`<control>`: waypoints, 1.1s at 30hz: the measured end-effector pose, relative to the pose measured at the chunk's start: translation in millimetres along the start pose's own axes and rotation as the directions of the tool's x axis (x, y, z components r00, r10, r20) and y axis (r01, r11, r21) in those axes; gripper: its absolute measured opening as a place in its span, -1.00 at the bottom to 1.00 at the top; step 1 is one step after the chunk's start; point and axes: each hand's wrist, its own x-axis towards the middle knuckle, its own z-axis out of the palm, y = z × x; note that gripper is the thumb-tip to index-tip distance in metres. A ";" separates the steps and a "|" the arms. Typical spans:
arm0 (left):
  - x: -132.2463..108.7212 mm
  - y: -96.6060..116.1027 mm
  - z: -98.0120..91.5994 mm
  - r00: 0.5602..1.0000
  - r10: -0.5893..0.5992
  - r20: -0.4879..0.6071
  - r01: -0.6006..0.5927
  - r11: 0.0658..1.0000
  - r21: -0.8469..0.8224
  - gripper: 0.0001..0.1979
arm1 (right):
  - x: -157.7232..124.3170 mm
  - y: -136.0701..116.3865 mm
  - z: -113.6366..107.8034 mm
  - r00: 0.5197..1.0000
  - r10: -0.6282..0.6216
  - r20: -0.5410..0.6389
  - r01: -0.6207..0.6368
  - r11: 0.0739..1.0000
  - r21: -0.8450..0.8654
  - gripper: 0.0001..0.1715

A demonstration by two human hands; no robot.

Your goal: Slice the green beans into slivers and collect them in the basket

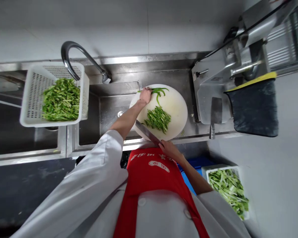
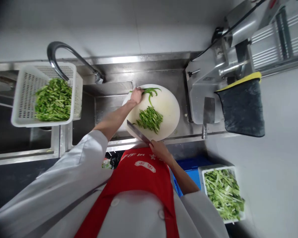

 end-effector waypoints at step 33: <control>-346.1 5.1 -61.2 0.709 -0.680 -0.188 0.512 0.679 -0.526 -0.83 | 13.2 -59.0 58.0 0.991 0.130 0.043 -0.118 0.968 -0.220 -0.10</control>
